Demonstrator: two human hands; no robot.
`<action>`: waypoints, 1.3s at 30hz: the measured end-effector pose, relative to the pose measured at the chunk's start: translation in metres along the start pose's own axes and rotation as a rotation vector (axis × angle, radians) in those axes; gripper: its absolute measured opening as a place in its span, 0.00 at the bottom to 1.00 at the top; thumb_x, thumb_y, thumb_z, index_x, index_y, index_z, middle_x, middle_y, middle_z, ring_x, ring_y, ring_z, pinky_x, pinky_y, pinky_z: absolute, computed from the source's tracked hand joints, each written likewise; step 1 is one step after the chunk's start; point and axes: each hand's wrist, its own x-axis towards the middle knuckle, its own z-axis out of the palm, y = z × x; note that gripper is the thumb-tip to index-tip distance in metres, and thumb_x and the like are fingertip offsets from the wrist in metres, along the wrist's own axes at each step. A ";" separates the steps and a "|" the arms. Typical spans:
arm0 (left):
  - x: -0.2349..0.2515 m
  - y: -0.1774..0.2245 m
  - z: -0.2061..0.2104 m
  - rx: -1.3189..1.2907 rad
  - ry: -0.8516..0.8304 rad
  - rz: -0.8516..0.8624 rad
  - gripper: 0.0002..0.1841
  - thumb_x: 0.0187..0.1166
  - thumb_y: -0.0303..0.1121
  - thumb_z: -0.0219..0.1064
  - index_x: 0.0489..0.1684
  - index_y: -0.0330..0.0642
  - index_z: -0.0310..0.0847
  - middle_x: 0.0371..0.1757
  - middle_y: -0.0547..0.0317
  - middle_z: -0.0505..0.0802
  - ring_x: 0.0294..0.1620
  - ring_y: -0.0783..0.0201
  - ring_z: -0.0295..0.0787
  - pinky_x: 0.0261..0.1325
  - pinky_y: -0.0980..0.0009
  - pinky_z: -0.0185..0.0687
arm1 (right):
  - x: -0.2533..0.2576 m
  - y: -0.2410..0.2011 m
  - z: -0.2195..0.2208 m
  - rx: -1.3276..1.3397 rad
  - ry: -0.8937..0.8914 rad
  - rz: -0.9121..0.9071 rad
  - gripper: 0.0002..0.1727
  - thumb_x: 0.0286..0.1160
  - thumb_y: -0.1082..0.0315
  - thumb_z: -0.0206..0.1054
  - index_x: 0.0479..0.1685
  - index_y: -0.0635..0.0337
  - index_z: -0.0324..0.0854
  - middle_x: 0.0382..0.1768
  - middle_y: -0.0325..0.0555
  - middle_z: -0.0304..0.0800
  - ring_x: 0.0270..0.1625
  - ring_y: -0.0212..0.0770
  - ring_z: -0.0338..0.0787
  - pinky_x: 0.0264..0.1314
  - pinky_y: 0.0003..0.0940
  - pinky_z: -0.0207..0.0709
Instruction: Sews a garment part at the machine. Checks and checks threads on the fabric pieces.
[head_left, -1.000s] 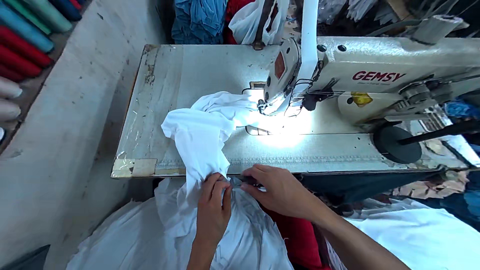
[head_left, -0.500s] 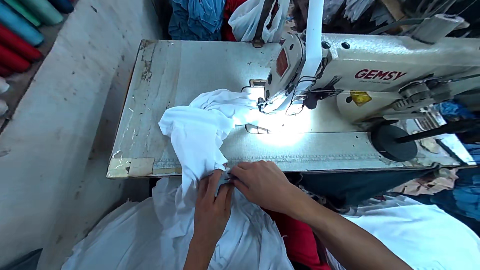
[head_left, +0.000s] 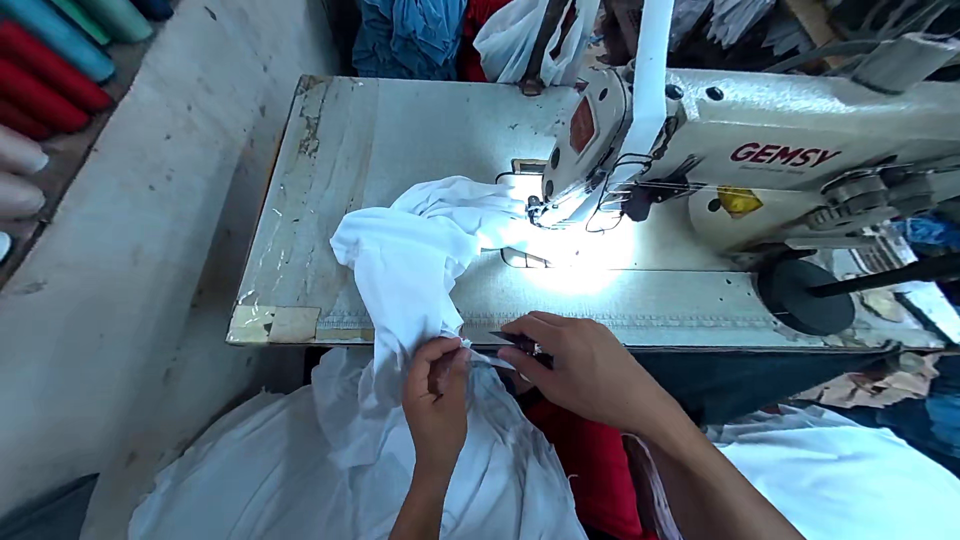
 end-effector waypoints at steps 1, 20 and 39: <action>0.000 0.001 0.001 -0.020 0.008 -0.027 0.11 0.75 0.19 0.70 0.53 0.29 0.84 0.50 0.55 0.94 0.50 0.66 0.94 0.58 0.69 0.92 | 0.000 0.002 -0.001 0.023 -0.008 -0.010 0.24 0.87 0.41 0.55 0.55 0.48 0.88 0.42 0.37 0.92 0.37 0.36 0.90 0.35 0.39 0.82; 0.005 -0.006 -0.022 0.529 -0.280 0.301 0.19 0.78 0.24 0.68 0.68 0.30 0.83 0.58 0.45 0.90 0.47 0.71 0.91 0.53 0.77 0.90 | 0.033 -0.014 0.017 -0.012 -0.230 -0.095 0.17 0.87 0.53 0.55 0.42 0.53 0.85 0.34 0.43 0.89 0.38 0.45 0.90 0.36 0.49 0.77; -0.016 0.002 -0.037 0.206 -0.590 -0.076 0.15 0.81 0.33 0.71 0.64 0.56 0.85 0.60 0.71 0.93 0.59 0.67 0.92 0.66 0.66 0.89 | -0.214 0.186 0.044 -0.021 -0.090 1.041 0.19 0.81 0.56 0.65 0.55 0.61 0.89 0.53 0.68 0.91 0.58 0.72 0.89 0.56 0.78 0.76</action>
